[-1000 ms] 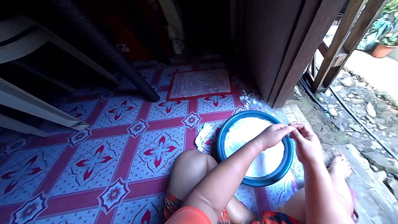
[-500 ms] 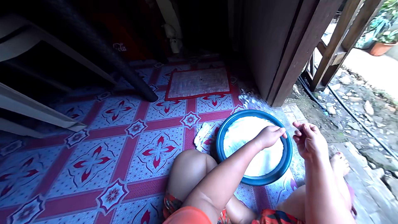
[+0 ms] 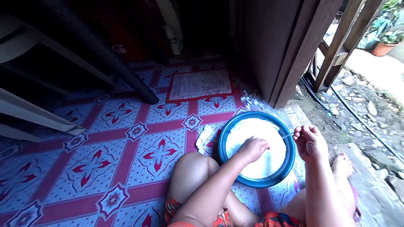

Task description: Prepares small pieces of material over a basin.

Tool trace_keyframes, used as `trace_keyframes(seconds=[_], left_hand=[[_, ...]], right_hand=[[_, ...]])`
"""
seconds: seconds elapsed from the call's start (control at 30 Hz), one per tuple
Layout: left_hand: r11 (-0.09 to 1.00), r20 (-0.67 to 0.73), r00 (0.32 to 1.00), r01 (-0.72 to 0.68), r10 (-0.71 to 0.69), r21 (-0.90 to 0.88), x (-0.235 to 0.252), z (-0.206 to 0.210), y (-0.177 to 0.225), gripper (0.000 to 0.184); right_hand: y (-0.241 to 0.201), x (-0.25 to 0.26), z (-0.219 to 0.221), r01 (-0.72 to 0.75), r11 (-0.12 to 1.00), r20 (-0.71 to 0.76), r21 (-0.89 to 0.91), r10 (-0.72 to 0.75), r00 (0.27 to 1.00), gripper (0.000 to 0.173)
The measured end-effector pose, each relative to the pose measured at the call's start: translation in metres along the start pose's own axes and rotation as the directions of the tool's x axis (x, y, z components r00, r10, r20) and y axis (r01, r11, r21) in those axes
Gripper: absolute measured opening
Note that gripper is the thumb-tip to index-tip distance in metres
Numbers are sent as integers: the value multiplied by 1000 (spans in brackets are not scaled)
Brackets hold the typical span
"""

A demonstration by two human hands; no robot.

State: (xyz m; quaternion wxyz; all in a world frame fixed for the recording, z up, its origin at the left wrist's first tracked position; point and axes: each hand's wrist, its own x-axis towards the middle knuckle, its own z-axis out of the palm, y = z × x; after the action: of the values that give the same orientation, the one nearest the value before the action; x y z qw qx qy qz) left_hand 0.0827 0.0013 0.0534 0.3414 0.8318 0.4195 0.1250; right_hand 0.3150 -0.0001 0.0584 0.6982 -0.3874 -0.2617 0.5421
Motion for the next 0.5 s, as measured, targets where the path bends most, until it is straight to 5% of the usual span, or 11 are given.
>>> trace_keyframes(seconds=[0.13,0.27,0.4,0.5], left_hand=[[994,-75,993,92,-87,64,-5,-20,10,29],[974,-88,970,227,-226,5,2,-38,18,30],[849,-254,896,208,-364,-485,10,-44,15,24],[572,-198,890,83,-411,-816,7,-49,26,17]], right_hand=[[-7,-20,11,124,991,335,44,-132,933,18],[3,-44,28,42,997,472,66,-68,879,15],[35,-75,41,-282,958,544,-63,269,795,14],[49,-83,48,-463,874,399,-145,480,781,14]])
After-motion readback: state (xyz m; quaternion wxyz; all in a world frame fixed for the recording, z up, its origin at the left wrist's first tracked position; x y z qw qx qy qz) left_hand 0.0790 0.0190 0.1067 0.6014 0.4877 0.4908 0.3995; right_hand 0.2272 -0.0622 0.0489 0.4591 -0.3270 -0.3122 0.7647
